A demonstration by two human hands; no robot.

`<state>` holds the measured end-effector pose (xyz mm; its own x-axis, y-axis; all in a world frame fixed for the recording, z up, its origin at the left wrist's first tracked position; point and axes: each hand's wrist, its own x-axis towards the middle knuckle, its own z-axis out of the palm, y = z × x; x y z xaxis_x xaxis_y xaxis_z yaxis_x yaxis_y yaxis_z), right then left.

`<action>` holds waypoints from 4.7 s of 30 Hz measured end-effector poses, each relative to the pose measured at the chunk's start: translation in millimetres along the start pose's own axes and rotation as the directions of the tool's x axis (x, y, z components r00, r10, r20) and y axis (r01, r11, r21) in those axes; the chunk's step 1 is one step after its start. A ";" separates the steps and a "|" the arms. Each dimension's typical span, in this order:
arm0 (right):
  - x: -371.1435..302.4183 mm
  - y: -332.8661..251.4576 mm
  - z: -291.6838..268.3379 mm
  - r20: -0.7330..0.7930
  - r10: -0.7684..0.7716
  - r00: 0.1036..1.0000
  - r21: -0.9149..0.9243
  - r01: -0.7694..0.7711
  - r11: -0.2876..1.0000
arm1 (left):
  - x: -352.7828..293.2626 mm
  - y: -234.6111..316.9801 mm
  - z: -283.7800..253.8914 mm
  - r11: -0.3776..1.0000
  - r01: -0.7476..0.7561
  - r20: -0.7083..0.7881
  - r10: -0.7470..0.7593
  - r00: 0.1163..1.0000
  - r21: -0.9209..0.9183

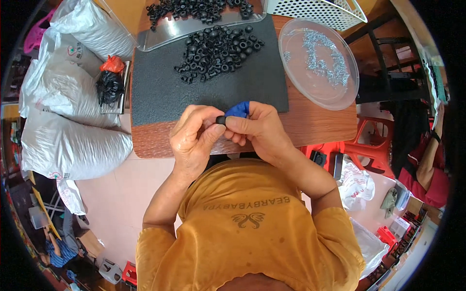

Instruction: The person picks up small silver pins from a tray and inserts them into black plastic components by hand.

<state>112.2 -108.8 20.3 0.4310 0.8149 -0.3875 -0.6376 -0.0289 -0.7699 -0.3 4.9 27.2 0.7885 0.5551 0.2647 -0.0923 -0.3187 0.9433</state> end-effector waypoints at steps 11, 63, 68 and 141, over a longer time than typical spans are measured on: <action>17.3 -12.8 -7.2 -0.097 -0.552 0.828 -0.749 0.305 0.588 | -11.1 -25.4 -1.2 0.916 0.258 -0.025 -0.279 0.960 -0.308; 40.7 -93.5 -123.9 0.447 -0.573 0.687 -0.893 0.311 -0.324 | -6.0 -40.6 7.1 0.907 0.234 -0.100 -0.285 0.953 -0.351; 42.1 -94.7 -120.7 0.484 -0.579 0.656 -0.875 0.344 -0.341 | -6.9 -41.4 6.2 0.905 0.247 -0.079 -0.291 0.953 -0.347; 4.4 -13.7 -2.7 -0.045 -0.156 0.987 -0.375 0.128 0.918 | -10.5 -26.1 11.5 0.667 0.415 0.206 -0.372 0.905 -0.619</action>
<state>124.6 -106.4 27.7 0.5533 0.7828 -0.2846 -0.2905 -0.1389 -0.9468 0.8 -1.5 -2.5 0.8734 0.4625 -0.1528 -0.1102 0.4932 0.8629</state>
